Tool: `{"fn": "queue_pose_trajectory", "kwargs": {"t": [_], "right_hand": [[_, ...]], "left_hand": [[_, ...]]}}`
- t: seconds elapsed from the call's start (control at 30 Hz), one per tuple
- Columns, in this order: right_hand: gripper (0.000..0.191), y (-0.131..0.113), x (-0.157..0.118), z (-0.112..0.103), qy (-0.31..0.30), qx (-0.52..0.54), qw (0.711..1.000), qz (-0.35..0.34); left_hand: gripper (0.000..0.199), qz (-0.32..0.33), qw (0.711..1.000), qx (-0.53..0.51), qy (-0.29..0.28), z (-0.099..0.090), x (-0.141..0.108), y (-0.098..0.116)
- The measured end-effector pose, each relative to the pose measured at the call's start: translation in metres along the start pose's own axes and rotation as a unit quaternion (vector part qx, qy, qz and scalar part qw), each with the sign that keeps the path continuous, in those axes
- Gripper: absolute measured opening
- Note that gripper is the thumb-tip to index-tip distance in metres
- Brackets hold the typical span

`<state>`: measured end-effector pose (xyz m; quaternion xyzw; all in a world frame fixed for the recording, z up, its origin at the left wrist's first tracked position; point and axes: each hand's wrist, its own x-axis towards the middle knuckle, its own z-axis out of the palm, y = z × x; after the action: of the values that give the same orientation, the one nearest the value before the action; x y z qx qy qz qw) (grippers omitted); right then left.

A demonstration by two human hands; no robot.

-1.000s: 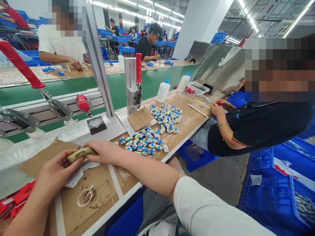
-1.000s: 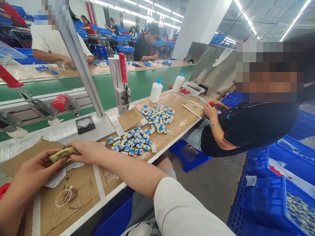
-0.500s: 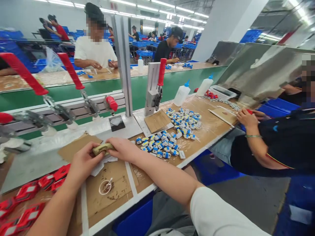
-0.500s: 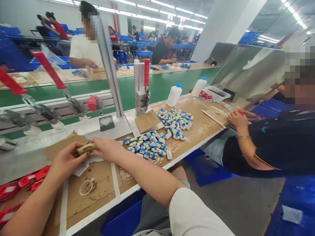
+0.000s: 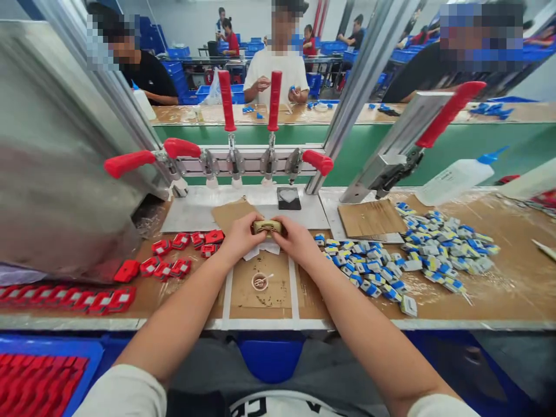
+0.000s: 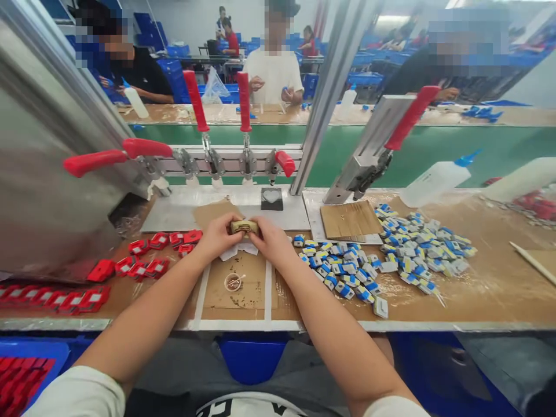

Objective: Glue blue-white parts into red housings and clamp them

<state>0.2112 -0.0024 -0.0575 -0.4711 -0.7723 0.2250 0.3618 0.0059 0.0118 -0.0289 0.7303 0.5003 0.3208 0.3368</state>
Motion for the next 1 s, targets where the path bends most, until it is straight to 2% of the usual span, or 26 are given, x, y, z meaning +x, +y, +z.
{"fn": "queue_pose_trajectory", "kwargs": {"t": [0.17, 0.33, 0.43, 0.5, 0.53, 0.6, 0.63, 0.7, 0.77, 0.8, 0.87, 1.0], "right_hand": [[0.030, -0.004, -0.002, -0.001, -0.012, 0.021, 0.999, 0.021], [0.032, -0.009, -0.004, -0.004, -0.016, -0.013, 1.000, 0.019], [0.032, -0.008, -0.005, -0.003, -0.001, -0.042, 0.999, -0.012], [0.032, -0.007, -0.004, -0.004, 0.039, -0.062, 0.995, -0.067], [0.031, -0.007, -0.004, -0.004, 0.073, -0.072, 0.989, -0.105], [0.032, -0.010, -0.004, -0.008, 0.153, -0.091, 0.965, -0.193], [0.034, -0.012, -0.004, -0.011, 0.192, -0.097, 0.946, -0.242], [0.034, -0.019, -0.007, -0.019, 0.247, -0.102, 0.904, -0.333], [0.029, -0.027, -0.013, -0.027, 0.265, -0.102, 0.871, -0.400], [0.025, -0.030, -0.016, -0.031, 0.266, -0.103, 0.861, -0.420], [0.021, -0.035, -0.022, -0.036, 0.265, -0.106, 0.851, -0.440], [0.016, -0.036, -0.027, -0.038, 0.261, -0.094, 0.846, -0.456]], "left_hand": [[0.022, -0.002, 0.999, -0.036, -0.037, -0.002, 0.000, -0.004], [0.020, 0.001, 0.999, -0.034, -0.031, -0.004, -0.002, 0.002], [0.019, -0.005, 1.000, -0.011, -0.019, -0.004, -0.005, 0.009], [0.018, 0.019, 0.999, 0.028, 0.002, -0.003, -0.009, 0.012], [0.018, 0.051, 0.997, 0.053, 0.022, -0.003, -0.012, 0.014], [0.017, 0.157, 0.977, 0.112, 0.094, -0.004, -0.018, 0.016], [0.017, 0.225, 0.954, 0.141, 0.140, -0.006, -0.022, 0.017], [0.020, 0.368, 0.885, 0.178, 0.223, -0.010, -0.029, 0.018], [0.023, 0.482, 0.819, 0.182, 0.252, -0.017, -0.035, 0.020], [0.024, 0.521, 0.797, 0.178, 0.249, -0.020, -0.037, 0.021], [0.023, 0.560, 0.778, 0.170, 0.231, -0.026, -0.042, 0.023], [0.021, 0.558, 0.789, 0.167, 0.196, -0.031, -0.048, 0.022]]}}
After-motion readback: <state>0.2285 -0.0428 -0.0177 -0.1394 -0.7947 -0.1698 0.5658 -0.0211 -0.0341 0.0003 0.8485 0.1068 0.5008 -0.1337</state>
